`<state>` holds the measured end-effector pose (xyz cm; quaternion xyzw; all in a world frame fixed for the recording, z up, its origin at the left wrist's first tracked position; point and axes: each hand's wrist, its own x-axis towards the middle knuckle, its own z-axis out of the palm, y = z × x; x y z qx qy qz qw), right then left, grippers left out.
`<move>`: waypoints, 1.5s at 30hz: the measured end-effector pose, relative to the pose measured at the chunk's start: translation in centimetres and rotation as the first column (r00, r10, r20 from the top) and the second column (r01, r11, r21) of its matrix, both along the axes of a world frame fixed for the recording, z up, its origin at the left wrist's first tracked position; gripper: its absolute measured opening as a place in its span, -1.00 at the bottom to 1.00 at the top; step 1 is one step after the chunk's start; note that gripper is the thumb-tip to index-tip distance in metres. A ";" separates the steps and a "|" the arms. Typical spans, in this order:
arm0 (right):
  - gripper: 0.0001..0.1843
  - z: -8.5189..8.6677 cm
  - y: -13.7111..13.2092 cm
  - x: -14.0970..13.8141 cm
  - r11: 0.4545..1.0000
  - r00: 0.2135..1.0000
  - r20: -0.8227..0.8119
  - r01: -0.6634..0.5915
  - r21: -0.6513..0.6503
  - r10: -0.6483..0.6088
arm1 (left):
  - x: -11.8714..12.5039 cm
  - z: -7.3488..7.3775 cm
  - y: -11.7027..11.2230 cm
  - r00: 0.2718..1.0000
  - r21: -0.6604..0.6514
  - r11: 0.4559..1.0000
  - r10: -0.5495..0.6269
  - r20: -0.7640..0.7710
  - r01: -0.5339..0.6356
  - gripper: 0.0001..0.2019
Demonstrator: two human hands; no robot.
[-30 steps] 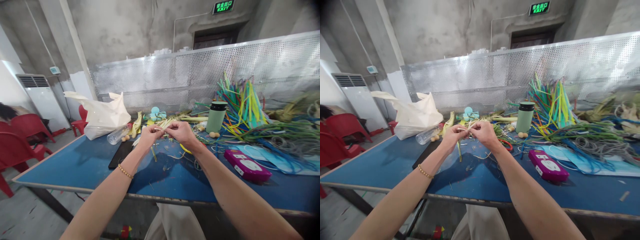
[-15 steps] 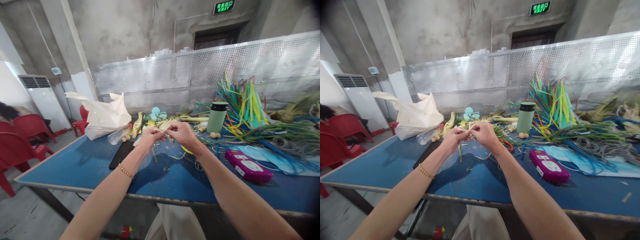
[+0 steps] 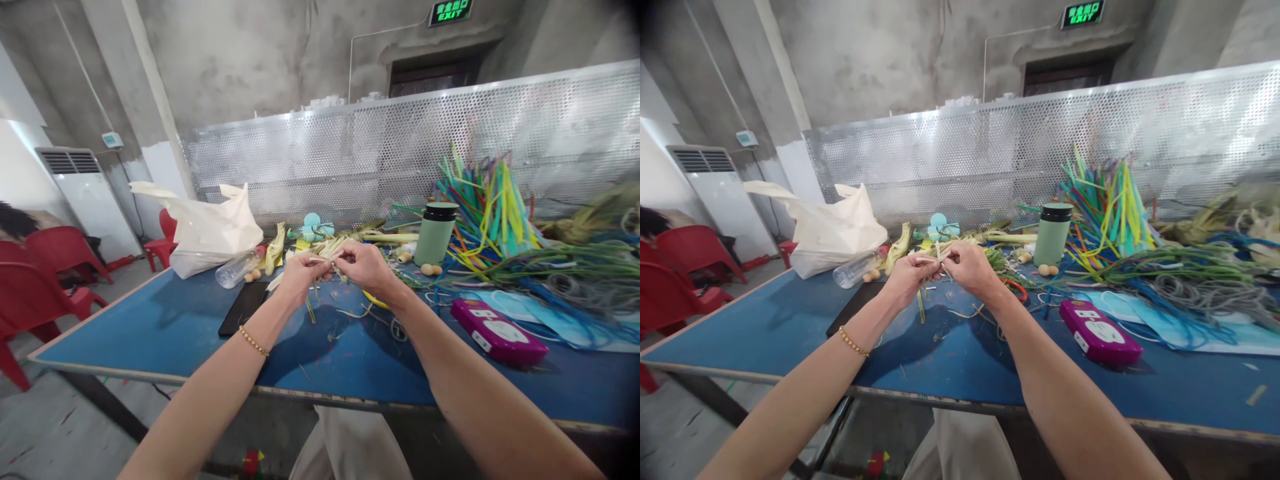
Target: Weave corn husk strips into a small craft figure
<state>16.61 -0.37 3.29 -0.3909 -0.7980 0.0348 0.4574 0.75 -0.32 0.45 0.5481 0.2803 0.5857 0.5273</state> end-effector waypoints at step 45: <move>-0.76 0.7 -0.3 0.4 0.974 0.974 -0.170 -0.172 -0.144 0.147 | -0.4 0.7 -0.5 0.996 -0.069 0.996 -0.044 0.079 0.049 -0.84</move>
